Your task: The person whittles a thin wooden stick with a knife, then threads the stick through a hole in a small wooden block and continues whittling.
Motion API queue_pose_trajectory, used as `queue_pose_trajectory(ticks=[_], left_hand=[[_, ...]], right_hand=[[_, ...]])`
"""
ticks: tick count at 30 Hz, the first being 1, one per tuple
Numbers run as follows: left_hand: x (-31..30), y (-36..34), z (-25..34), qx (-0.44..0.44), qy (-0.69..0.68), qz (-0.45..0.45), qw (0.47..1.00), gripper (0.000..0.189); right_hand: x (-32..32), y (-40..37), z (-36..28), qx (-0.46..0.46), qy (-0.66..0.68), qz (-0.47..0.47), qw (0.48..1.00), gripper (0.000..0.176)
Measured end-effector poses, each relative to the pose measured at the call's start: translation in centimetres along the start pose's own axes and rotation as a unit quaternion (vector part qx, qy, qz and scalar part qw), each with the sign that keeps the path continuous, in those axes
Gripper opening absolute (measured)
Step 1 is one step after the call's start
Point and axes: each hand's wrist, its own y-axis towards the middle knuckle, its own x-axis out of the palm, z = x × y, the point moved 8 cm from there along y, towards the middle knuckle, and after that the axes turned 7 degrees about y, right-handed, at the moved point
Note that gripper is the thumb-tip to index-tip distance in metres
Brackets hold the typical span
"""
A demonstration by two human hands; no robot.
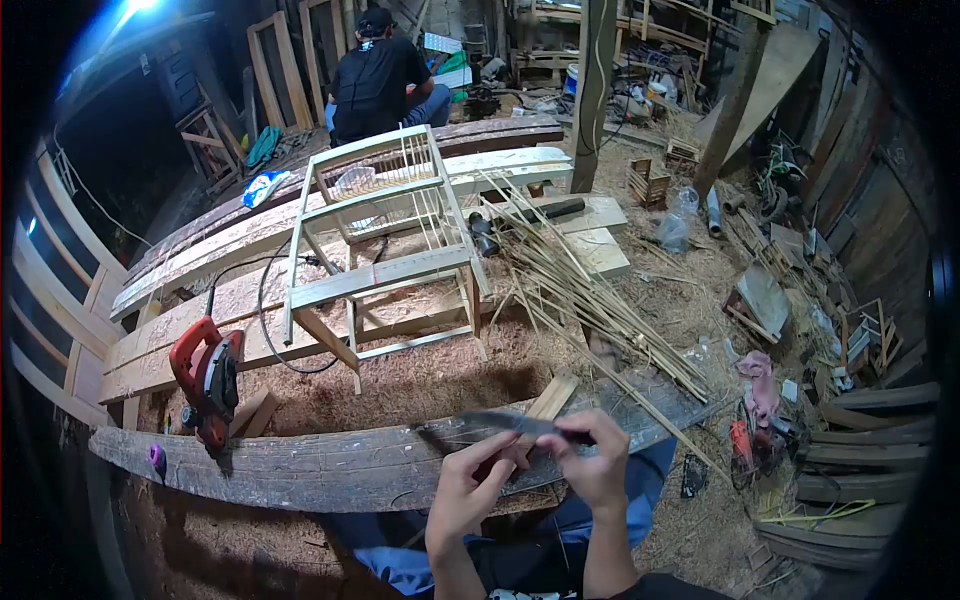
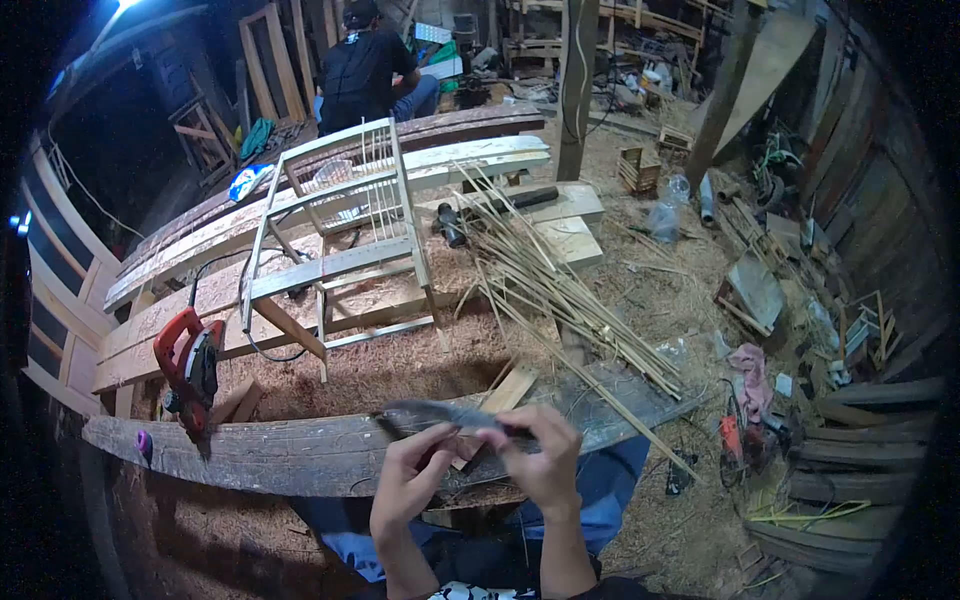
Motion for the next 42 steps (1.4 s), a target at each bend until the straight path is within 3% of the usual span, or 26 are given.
queue_pose_trajectory(ticks=[1, 4, 7, 9, 10, 13, 17, 21, 23, 25, 26, 29, 31, 35, 37, 42], left_hand=[[0.2, 0.1, 0.3, 0.016, 0.002, -0.004, 1.000, 0.043], [-1.7, -0.6, -0.9, -0.041, -0.010, 0.030, 0.999, 0.042], [-2.1, -0.4, -1.2, -0.060, -0.039, 0.049, 0.996, 0.033], [-0.8, 0.1, -1.6, -0.118, -0.081, 0.041, 0.989, 0.025], [0.2, 0.6, -1.3, -0.100, -0.064, 0.030, 0.992, 0.022], [3.2, 2.6, -1.1, -0.046, -0.043, 0.008, 0.998, 0.022], [6.6, 4.9, 1.7, -0.010, 0.082, -0.041, 0.996, 0.022], [10.6, 5.4, 3.8, 0.065, 0.153, -0.076, 0.983, 0.023], [12.6, 4.8, 1.8, 0.017, 0.050, -0.090, 0.995, 0.023], [13.7, 4.0, 1.9, -0.011, 0.061, -0.100, 0.993, 0.023], [13.9, 3.7, 1.7, -0.014, 0.062, -0.099, 0.993, 0.023], [14.1, 3.2, 1.6, 0.012, 0.099, -0.092, 0.991, 0.022], [13.6, 2.9, 1.0, -0.010, 0.056, -0.076, 0.995, 0.020], [11.3, 3.1, -0.7, -0.014, 0.091, -0.035, 0.995, 0.019], [8.6, 3.3, 1.9, 0.129, 0.322, 0.115, 0.931, 0.025], [7.0, 4.7, -1.1, 0.095, 0.473, 0.133, 0.866, 0.041]], right_hand=[[-0.7, 0.2, 0.5, 0.005, -0.019, 0.036, 0.999, 0.025], [-5.9, 0.8, 3.2, 0.162, -0.095, 0.154, 0.970, 0.020], [-7.8, 1.0, 4.2, 0.148, -0.156, 0.130, 0.968, 0.021], [-7.9, 0.8, 4.2, 0.159, -0.172, 0.095, 0.967, 0.022], [-7.7, 0.8, 4.4, 0.166, -0.187, 0.058, 0.966, 0.024], [-8.9, 0.2, 4.7, 0.172, -0.200, 0.096, 0.960, 0.028], [-9.9, -0.7, 6.0, 0.166, -0.252, 0.081, 0.950, 0.029], [-9.9, -0.8, 4.7, 0.147, -0.256, 0.088, 0.951, 0.021], [-9.9, -0.9, 4.7, 0.120, -0.244, 0.095, 0.958, 0.021], [-8.8, -1.7, 6.6, 0.197, 0.098, 0.095, 0.971, 0.027], [-8.3, -2.1, 6.5, 0.208, 0.171, 0.130, 0.954, 0.030], [-7.0, -1.6, 5.7, 0.250, 0.167, 0.089, 0.950, 0.029], [-6.8, -0.8, 5.4, 0.248, 0.173, 0.087, 0.949, 0.027], [-8.5, 1.1, 5.1, 0.228, 0.172, 0.141, 0.948, 0.029], [-10.2, 1.8, 5.2, 0.225, 0.112, 0.173, 0.952, 0.031], [-10.0, 3.1, 4.1, 0.183, -0.001, 0.079, 0.980, 0.024]])
